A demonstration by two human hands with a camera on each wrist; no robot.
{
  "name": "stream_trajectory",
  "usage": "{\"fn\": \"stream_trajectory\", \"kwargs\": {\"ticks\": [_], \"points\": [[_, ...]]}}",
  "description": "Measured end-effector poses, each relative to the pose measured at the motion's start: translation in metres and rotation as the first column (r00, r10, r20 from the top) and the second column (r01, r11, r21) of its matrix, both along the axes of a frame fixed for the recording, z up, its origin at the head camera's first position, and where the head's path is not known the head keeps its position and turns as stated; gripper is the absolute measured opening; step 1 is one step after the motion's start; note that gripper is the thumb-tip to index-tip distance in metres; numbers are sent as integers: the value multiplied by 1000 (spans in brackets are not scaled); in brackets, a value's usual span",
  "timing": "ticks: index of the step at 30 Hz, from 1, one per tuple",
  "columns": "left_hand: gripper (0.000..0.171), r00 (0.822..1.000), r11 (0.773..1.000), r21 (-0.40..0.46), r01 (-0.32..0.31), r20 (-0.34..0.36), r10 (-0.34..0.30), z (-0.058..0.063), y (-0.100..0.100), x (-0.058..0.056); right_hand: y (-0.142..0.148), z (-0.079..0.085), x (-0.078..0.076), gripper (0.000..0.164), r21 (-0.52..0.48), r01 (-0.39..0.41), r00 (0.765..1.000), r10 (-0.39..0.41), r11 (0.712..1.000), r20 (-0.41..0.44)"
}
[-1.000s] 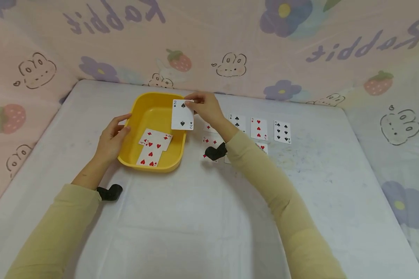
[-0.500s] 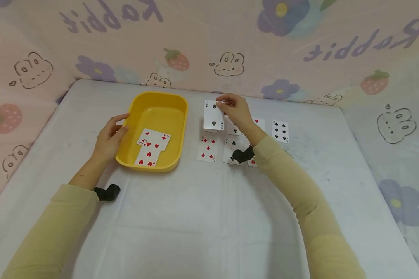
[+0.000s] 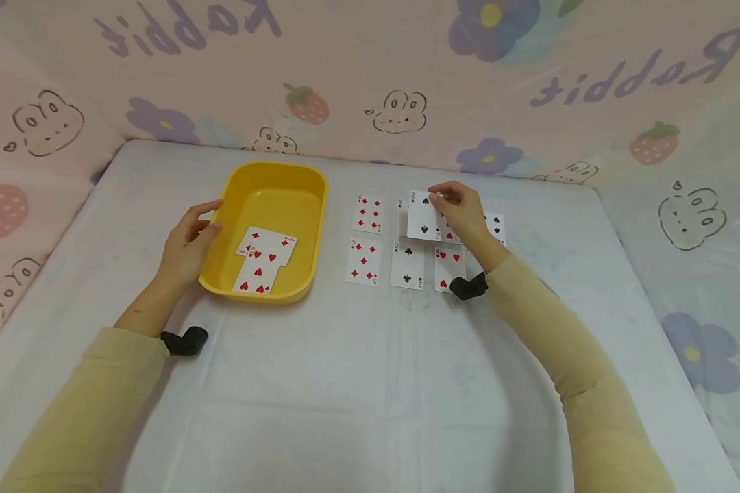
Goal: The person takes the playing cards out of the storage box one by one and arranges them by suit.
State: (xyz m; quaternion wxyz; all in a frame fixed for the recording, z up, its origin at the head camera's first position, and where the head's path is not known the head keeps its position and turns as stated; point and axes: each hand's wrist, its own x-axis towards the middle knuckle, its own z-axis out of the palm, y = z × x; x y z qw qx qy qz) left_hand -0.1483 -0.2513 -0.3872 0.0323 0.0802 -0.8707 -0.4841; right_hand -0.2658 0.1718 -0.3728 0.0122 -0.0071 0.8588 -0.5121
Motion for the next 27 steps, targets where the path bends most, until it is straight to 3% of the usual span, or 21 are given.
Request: {"fn": "stream_trajectory", "kwargs": {"ticks": [27], "points": [[46, 1000, 1000, -16, -11, 19, 11, 2, 1, 1, 99, -23, 44, 34, 196, 113, 994, -110, 974, -26]]}}
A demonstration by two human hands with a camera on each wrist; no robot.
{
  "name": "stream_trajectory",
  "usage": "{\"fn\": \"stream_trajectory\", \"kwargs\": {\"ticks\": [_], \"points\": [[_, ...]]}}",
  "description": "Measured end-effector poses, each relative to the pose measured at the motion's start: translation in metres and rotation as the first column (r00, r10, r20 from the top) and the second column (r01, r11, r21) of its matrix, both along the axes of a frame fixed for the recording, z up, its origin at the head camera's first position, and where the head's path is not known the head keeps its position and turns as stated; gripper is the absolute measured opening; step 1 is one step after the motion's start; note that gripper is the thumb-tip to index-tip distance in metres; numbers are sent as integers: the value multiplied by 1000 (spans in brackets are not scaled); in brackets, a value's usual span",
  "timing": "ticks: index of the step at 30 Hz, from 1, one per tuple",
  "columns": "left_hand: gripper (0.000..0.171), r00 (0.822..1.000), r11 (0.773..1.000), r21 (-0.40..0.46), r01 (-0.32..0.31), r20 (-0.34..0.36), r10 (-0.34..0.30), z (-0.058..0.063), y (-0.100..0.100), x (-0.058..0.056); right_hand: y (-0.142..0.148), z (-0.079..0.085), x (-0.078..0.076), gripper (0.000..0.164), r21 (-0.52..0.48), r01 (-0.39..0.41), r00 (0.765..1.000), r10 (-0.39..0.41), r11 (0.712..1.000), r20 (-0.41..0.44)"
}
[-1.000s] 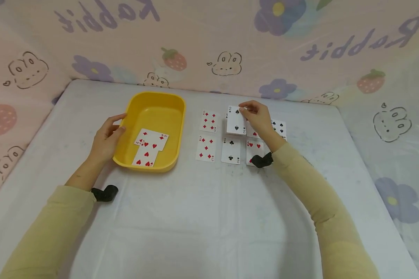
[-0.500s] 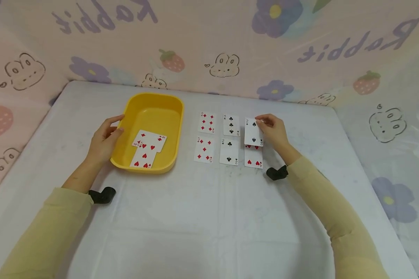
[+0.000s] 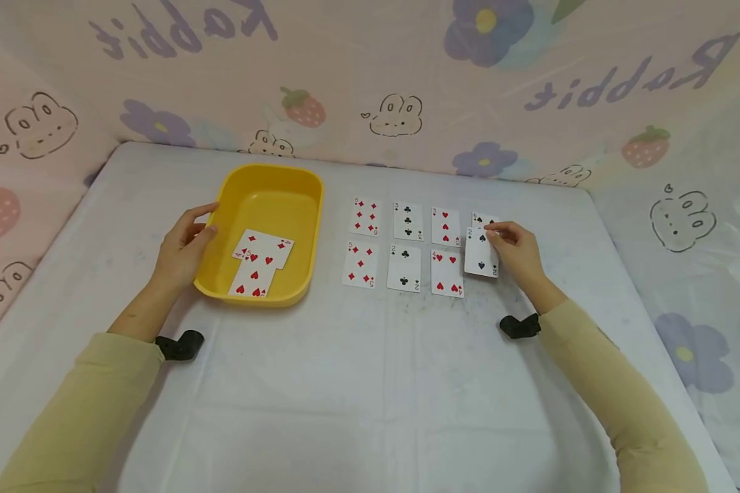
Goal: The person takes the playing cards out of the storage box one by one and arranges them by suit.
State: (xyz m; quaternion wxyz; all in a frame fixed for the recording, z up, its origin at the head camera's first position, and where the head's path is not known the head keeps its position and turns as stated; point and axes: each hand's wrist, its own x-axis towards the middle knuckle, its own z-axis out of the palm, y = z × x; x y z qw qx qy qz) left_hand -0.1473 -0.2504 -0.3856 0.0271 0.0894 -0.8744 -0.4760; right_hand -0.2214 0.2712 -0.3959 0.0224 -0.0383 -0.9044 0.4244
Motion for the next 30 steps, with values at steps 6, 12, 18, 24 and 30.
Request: {"fn": "stream_trajectory", "kwargs": {"ticks": [6, 12, 18, 24, 30], "points": [[46, 1000, 1000, 2, 11, -10, -11, 0, -1, 0, 17, -3, 9, 35, -4, 3, 1000, -3, 1000, 3], [46, 1000, 1000, -3, 16, -12, -16, 0, 0, 0, 25, -4, 17, 37, 9, 15, 998, -15, 1000, 67], [47, 1000, 1000, -2, 6, 6, -6, 0, 0, 0, 26, -4, 19, 38, 21, -1, 994, -1, 1000, 107], [46, 1000, 1000, -2, -1, 13, 1, 0, -1, 0, 27, -5, 23, 36, 67, -52, 995, 46, 996, 93], [47, 1000, 1000, -11, 2, 10, -2, 0, 0, -1, 26, -7, 26, 30, 206, -94, 995, 84, 974, 54]]}}
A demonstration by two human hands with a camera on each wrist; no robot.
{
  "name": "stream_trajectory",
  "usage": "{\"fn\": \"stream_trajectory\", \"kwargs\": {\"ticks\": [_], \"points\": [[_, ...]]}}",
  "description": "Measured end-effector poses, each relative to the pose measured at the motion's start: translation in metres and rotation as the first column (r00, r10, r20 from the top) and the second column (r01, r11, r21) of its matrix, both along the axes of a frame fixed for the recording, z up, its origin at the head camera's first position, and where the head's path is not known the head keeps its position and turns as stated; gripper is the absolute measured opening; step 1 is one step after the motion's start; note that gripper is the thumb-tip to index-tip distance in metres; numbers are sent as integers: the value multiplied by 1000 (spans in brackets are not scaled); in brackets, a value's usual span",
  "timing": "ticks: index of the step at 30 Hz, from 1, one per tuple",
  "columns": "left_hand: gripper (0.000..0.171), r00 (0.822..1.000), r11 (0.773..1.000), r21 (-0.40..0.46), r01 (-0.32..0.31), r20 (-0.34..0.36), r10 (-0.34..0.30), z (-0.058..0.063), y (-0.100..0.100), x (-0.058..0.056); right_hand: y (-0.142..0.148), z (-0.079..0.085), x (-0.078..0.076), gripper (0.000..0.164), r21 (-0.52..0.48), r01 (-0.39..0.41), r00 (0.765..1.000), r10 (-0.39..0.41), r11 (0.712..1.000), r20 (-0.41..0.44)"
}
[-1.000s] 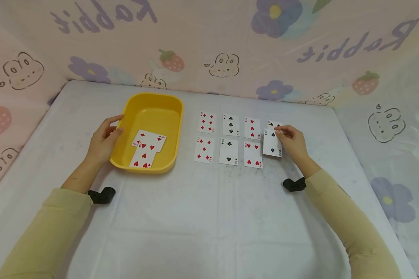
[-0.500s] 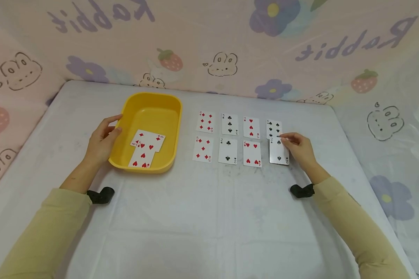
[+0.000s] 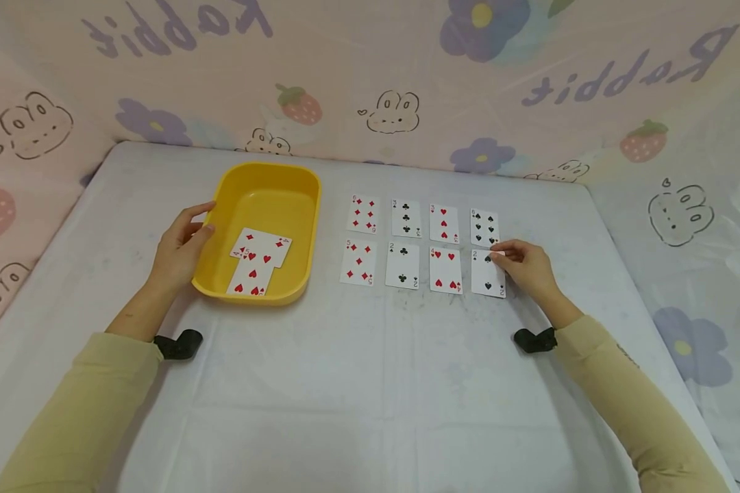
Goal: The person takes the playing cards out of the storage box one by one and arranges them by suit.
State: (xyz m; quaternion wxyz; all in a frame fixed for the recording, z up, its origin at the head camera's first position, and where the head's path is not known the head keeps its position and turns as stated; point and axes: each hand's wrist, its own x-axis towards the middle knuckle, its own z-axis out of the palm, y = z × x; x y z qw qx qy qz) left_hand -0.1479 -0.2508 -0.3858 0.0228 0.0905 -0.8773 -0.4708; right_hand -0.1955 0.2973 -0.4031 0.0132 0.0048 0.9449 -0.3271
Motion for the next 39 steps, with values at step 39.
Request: {"fn": "stream_trajectory", "kwargs": {"ticks": [39], "points": [[47, 1000, 1000, 7, 7, -11, -7, 0, 0, 0, -92, 25, -17, 26, -94, -208, 977, 211, 974, 22]]}}
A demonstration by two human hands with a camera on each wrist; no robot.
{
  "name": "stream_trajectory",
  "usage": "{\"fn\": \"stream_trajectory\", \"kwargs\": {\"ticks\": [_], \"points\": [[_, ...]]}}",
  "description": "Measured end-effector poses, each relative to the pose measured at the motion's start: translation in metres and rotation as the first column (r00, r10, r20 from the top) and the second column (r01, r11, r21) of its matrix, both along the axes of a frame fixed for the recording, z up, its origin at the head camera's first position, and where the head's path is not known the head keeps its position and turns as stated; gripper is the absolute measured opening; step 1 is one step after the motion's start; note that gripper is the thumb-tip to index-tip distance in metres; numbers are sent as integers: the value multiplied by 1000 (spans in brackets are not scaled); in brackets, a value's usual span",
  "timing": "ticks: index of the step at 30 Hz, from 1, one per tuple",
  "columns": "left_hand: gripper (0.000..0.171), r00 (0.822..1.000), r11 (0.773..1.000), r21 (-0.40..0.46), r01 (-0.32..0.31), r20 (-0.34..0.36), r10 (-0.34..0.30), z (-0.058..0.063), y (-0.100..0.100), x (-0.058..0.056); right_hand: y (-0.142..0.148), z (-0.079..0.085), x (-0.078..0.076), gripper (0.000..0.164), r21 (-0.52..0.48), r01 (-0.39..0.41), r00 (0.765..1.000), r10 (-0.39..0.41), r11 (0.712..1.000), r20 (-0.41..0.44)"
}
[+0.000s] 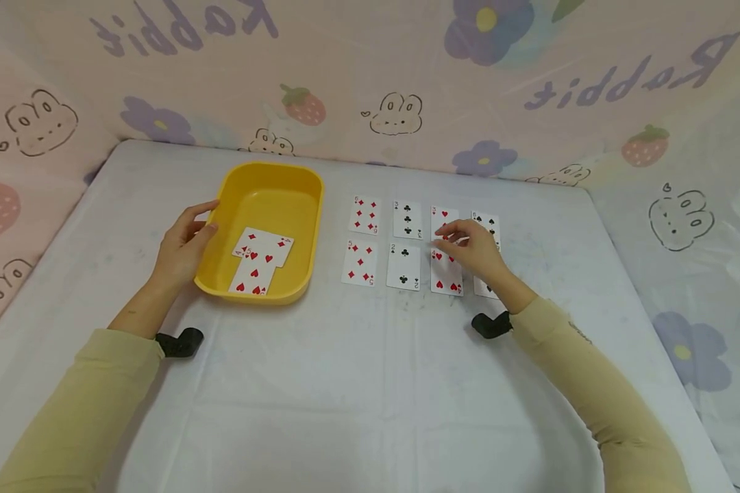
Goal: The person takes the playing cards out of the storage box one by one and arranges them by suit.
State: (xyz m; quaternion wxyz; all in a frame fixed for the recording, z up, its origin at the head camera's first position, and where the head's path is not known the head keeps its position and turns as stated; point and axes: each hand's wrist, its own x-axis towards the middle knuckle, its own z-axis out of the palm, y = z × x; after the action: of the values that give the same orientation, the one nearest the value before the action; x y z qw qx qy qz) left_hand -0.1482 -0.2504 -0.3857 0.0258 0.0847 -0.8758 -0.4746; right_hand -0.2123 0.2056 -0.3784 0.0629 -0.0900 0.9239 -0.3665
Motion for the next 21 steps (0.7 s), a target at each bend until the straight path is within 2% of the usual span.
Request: {"fn": "stream_trajectory", "kwargs": {"ticks": [8, 14, 21], "points": [[46, 1000, 1000, 10, 2, 2, -2, 0, -1, -1, -49, 8, -4, 24, -103, -90, 996, 90, 991, 1], [46, 1000, 1000, 16, 0, 8, 0, -1, -1, -2, -84, 13, -6, 21, -157, -115, 993, 114, 981, -10], [46, 1000, 1000, 21, -5, 18, 5, 0, -1, -1, -133, 29, -5, 21, -195, -201, 979, 203, 960, -7]]}}
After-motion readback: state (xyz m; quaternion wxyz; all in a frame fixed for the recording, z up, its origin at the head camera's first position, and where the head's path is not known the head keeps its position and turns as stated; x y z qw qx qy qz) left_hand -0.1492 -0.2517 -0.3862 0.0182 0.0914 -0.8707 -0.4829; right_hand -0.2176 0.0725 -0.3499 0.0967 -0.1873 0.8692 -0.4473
